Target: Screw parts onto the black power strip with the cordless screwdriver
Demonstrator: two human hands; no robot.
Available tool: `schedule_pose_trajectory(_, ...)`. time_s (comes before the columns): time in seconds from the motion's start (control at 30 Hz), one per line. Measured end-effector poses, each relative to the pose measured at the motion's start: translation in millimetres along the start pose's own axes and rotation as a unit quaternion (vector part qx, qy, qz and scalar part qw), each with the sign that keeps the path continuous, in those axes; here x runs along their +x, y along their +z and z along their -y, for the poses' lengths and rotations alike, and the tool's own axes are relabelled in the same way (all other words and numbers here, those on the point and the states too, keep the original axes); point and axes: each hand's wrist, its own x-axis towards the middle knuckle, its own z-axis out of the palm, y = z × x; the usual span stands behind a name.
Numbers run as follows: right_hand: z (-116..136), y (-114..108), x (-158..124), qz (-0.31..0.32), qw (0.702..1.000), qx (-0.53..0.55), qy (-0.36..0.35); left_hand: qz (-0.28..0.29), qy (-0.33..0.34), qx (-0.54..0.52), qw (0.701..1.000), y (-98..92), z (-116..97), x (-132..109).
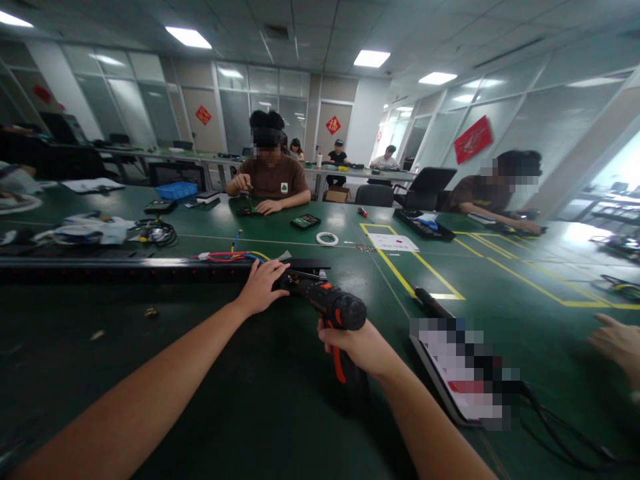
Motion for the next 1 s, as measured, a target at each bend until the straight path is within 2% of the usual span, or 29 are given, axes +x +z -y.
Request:
schedule_pose_trajectory(0.7,-0.5,3.7,2.1,0.002,1.0,-0.014,-0.009,0.005,-0.003,-0.008,1.0,-3.3,-0.4,-1.3)
schedule_pose_trajectory(1.0,0.6,4.4,1.5,0.001,1.0,-0.024,-0.003,-0.002,0.004,-0.012,1.0,1.4,4.9,-1.4)
